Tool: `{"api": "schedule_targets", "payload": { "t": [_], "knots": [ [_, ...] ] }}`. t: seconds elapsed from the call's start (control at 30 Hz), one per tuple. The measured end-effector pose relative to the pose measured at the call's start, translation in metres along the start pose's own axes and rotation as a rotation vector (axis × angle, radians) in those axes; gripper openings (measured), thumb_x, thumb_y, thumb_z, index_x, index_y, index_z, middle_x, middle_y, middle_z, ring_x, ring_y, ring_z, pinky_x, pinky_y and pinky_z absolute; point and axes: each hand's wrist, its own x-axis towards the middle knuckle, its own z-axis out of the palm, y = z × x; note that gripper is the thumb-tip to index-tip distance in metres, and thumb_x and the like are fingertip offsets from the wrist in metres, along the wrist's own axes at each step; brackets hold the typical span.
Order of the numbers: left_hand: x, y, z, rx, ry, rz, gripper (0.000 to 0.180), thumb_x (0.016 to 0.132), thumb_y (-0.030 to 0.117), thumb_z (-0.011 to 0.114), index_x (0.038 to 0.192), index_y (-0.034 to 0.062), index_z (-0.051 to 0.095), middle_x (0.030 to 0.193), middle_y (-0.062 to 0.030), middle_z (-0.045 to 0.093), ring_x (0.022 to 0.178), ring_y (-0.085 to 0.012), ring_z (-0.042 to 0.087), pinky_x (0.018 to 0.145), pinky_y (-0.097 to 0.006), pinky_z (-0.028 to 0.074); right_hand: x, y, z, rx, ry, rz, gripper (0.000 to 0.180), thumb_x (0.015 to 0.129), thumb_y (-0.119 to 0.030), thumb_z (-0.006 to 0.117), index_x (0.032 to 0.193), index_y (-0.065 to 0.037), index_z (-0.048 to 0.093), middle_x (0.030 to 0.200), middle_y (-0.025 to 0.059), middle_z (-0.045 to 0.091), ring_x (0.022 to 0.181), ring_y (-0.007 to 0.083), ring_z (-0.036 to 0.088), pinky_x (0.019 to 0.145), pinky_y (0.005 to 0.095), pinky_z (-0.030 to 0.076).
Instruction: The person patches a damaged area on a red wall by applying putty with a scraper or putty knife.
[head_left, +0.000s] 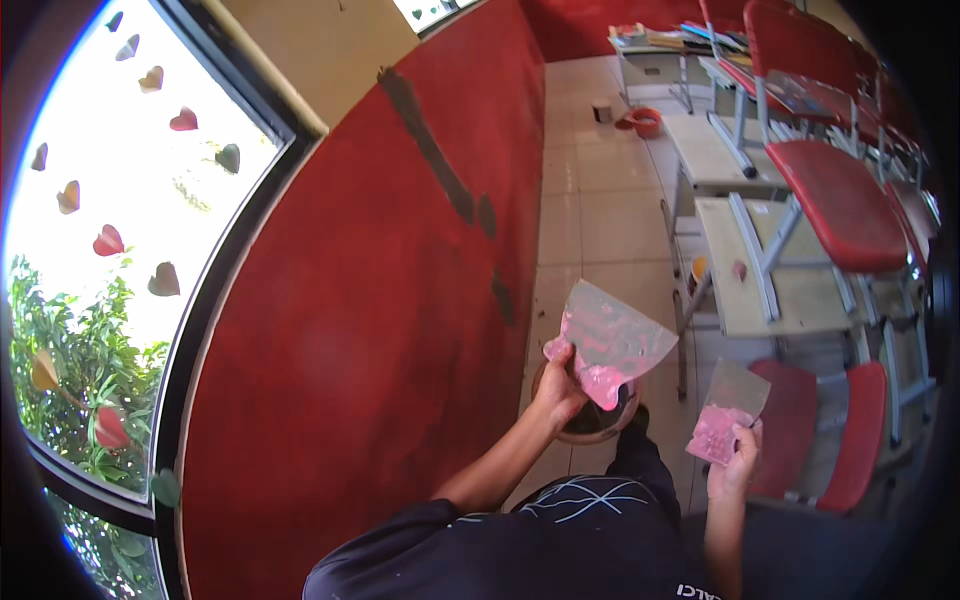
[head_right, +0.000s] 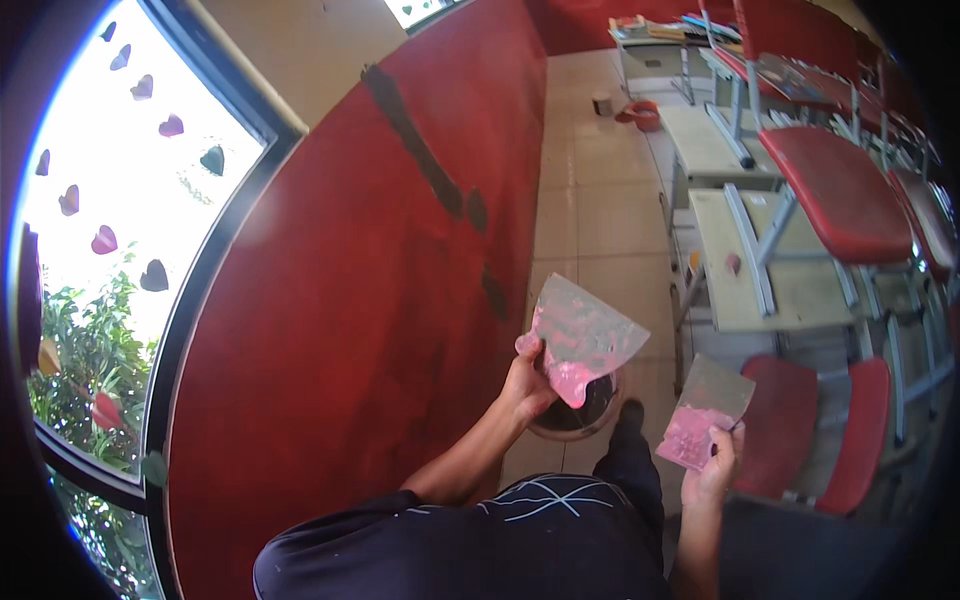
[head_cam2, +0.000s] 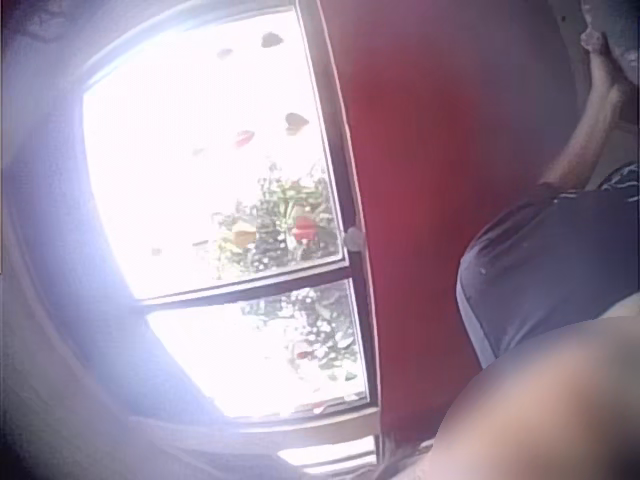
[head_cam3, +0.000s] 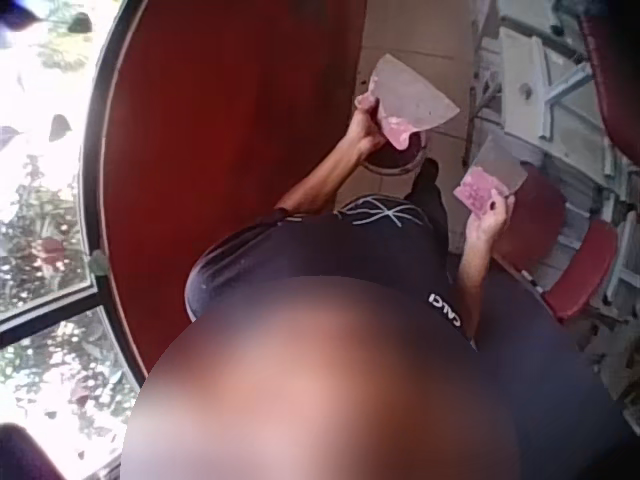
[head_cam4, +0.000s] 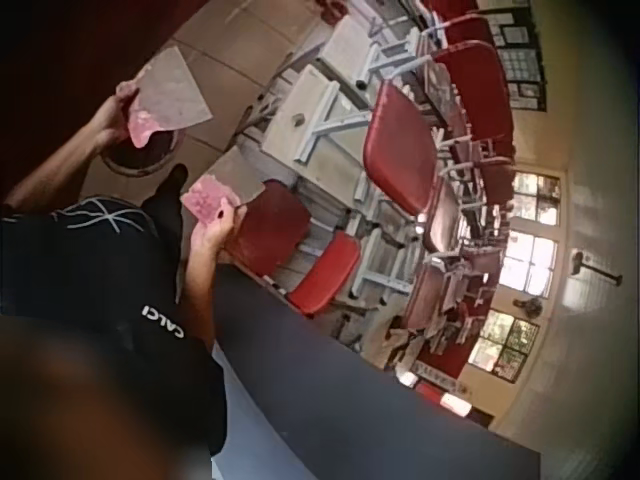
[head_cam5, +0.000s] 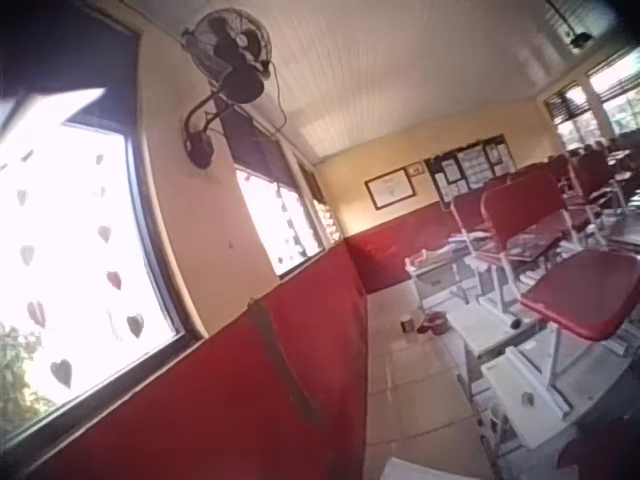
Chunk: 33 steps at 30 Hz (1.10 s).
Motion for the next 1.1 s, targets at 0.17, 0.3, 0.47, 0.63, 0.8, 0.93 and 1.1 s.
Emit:
{"api": "schedule_targets", "payload": {
  "t": [0.17,0.3,0.47,0.63,0.8,0.93,1.1],
  "knots": [
    [0.071,0.040,0.049,-0.008,0.011,0.085,0.042,0.093,0.031,0.039,0.128,0.0078,0.040,0.132,-0.0101,0.043,0.123,-0.0282,0.037,0.107,-0.046,0.023,0.123,-0.004,0.070,0.069,-0.136,0.157,0.031,0.076,-0.004,0.047,0.106,-0.005,0.051,0.099,0.0060,0.055,0.094,0.0192,0.055,0.086,0.0320,0.043],
    [0.105,0.074,0.081,-0.027,0.020,0.183,0.040,0.093,0.031,0.041,0.126,0.0074,0.042,0.130,-0.0097,0.045,0.121,-0.0275,0.040,0.106,-0.044,0.024,0.204,-0.013,0.128,0.010,-0.190,0.161,0.031,0.076,-0.003,0.046,0.106,-0.004,0.051,0.100,0.0052,0.055,0.096,0.0180,0.054,0.087,0.0314,0.042],
    [0.169,0.116,0.122,-0.106,0.014,0.198,0.042,0.092,0.032,0.042,0.125,0.0064,0.043,0.130,-0.0114,0.044,0.120,-0.0288,0.041,0.106,-0.046,0.024,0.291,-0.020,0.182,0.005,-0.244,0.088,0.030,0.076,0.000,0.046,0.105,-0.004,0.053,0.098,0.0054,0.057,0.093,0.0179,0.056,0.086,0.0302,0.043],
    [0.291,0.178,0.159,-0.157,-0.111,0.110,0.041,0.092,0.031,0.043,0.126,0.0066,0.042,0.131,-0.0113,0.043,0.120,-0.0289,0.041,0.105,-0.047,0.026,0.381,0.008,0.237,0.004,-0.146,-0.062,0.033,0.074,0.001,0.046,0.107,-0.003,0.052,0.100,0.0069,0.058,0.093,0.0193,0.057,0.086,0.0319,0.044],
    [0.385,0.211,0.197,-0.125,-0.072,0.099,0.039,0.094,0.031,0.037,0.125,0.0071,0.043,0.128,-0.0107,0.046,0.119,-0.0282,0.043,0.103,-0.047,0.030,0.455,0.044,0.251,-0.042,-0.027,0.042,0.037,0.073,-0.002,0.046,0.110,-0.002,0.049,0.100,0.0092,0.056,0.093,0.0228,0.057,0.084,0.0347,0.047],
    [0.441,0.231,0.202,-0.075,-0.107,0.019,0.039,0.095,0.030,0.035,0.125,0.0063,0.042,0.129,-0.0113,0.046,0.119,-0.0288,0.042,0.103,-0.048,0.030,0.471,0.063,0.260,-0.140,0.053,-0.003,0.036,0.071,-0.006,0.046,0.107,-0.003,0.050,0.099,0.0085,0.057,0.092,0.0230,0.058,0.083,0.0352,0.047],
    [0.535,0.284,0.249,-0.057,-0.062,-0.014,0.040,0.095,0.030,0.033,0.126,0.0052,0.041,0.129,-0.0117,0.045,0.119,-0.0303,0.043,0.103,-0.050,0.030,0.550,0.093,0.291,-0.038,0.124,-0.065,0.032,0.070,-0.006,0.046,0.102,-0.004,0.050,0.095,0.0078,0.056,0.090,0.0226,0.057,0.082,0.0353,0.046]
  ]
}}
